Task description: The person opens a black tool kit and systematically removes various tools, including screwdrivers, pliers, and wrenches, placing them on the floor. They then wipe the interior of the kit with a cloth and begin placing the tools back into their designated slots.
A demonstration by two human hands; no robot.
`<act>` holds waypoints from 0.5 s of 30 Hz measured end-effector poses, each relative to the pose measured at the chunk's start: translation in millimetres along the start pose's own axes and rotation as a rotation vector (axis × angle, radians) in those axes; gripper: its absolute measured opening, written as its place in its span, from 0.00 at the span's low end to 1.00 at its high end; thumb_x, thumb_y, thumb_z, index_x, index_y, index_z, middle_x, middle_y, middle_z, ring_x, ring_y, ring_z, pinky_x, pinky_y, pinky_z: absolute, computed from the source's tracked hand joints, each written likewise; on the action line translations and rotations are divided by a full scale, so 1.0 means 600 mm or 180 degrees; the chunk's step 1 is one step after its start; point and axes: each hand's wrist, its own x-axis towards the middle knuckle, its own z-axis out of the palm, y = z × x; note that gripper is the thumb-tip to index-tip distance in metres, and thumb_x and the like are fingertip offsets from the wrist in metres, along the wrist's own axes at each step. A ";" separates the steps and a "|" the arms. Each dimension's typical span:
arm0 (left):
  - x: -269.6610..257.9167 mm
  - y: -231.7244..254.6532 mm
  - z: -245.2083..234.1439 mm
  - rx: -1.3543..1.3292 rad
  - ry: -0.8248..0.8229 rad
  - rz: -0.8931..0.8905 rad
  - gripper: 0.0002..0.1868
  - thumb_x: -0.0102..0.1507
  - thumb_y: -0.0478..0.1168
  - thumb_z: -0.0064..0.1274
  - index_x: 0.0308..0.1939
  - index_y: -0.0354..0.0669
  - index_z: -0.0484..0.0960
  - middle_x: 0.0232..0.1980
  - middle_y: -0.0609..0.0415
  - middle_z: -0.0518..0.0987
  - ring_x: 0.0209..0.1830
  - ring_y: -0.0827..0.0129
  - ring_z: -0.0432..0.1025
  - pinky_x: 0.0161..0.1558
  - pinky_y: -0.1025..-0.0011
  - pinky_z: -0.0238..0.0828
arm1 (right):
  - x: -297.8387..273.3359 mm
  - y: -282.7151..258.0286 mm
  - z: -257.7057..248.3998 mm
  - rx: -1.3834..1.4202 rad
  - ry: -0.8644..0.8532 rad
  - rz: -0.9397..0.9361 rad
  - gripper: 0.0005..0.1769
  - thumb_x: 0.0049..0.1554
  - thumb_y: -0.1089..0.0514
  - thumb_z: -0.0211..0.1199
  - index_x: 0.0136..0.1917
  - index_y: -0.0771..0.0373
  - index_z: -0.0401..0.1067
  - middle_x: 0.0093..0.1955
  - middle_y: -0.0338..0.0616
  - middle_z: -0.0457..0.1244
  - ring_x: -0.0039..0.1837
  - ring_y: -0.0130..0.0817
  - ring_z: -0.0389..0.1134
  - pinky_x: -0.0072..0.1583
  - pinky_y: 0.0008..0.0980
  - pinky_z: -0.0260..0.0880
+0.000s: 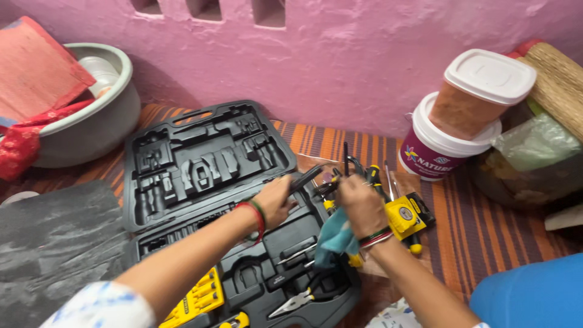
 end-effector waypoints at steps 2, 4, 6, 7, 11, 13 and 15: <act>0.066 0.029 0.026 0.0398 -0.0110 0.0217 0.26 0.58 0.35 0.58 0.59 0.37 0.68 0.55 0.35 0.74 0.55 0.38 0.68 0.55 0.48 0.65 | 0.000 0.056 -0.021 -0.0458 0.0376 0.0023 0.15 0.57 0.64 0.60 0.58 0.63 0.74 0.48 0.48 0.66 0.49 0.44 0.71 0.49 0.41 0.75; 0.129 0.065 0.050 0.0838 -0.0293 0.0275 0.26 0.58 0.35 0.58 0.61 0.43 0.72 0.61 0.39 0.73 0.61 0.42 0.66 0.60 0.51 0.65 | -0.011 0.098 -0.029 -0.0408 0.0458 0.0459 0.16 0.54 0.64 0.62 0.56 0.58 0.75 0.49 0.45 0.67 0.52 0.44 0.71 0.48 0.42 0.74; 0.174 0.110 0.083 0.1200 -0.0347 0.0289 0.22 0.61 0.37 0.57 0.59 0.50 0.77 0.64 0.44 0.73 0.67 0.46 0.66 0.63 0.52 0.65 | -0.024 0.133 -0.026 -0.0369 0.0421 0.0814 0.17 0.54 0.63 0.63 0.57 0.53 0.76 0.49 0.43 0.67 0.54 0.45 0.71 0.48 0.44 0.74; 0.189 0.131 0.103 0.1268 -0.0235 0.0399 0.20 0.62 0.37 0.56 0.58 0.53 0.79 0.64 0.46 0.73 0.68 0.48 0.65 0.64 0.51 0.65 | -0.037 0.145 -0.020 -0.0361 0.0333 0.0955 0.18 0.55 0.63 0.63 0.58 0.51 0.76 0.49 0.43 0.67 0.54 0.45 0.70 0.49 0.45 0.73; 0.196 0.166 0.175 0.1772 -0.0295 0.0217 0.21 0.57 0.40 0.57 0.55 0.57 0.81 0.68 0.44 0.66 0.67 0.53 0.65 0.62 0.51 0.65 | -0.077 0.175 0.018 -0.0287 -0.0035 0.1285 0.17 0.58 0.63 0.62 0.60 0.51 0.75 0.51 0.42 0.67 0.57 0.43 0.69 0.50 0.46 0.73; 0.199 0.164 0.207 0.1190 -0.0329 -0.0041 0.18 0.62 0.37 0.53 0.56 0.53 0.81 0.68 0.43 0.67 0.66 0.51 0.67 0.61 0.54 0.69 | -0.086 0.177 0.031 -0.0155 -0.0063 0.1218 0.17 0.56 0.63 0.62 0.58 0.50 0.76 0.52 0.41 0.68 0.59 0.44 0.69 0.53 0.47 0.73; 0.201 0.141 0.227 0.0905 -0.0248 -0.0064 0.19 0.62 0.35 0.52 0.58 0.47 0.78 0.65 0.41 0.68 0.64 0.48 0.69 0.60 0.56 0.72 | -0.083 0.177 0.030 -0.0027 -0.0222 0.1123 0.18 0.54 0.64 0.61 0.57 0.51 0.76 0.54 0.42 0.67 0.60 0.47 0.68 0.55 0.48 0.72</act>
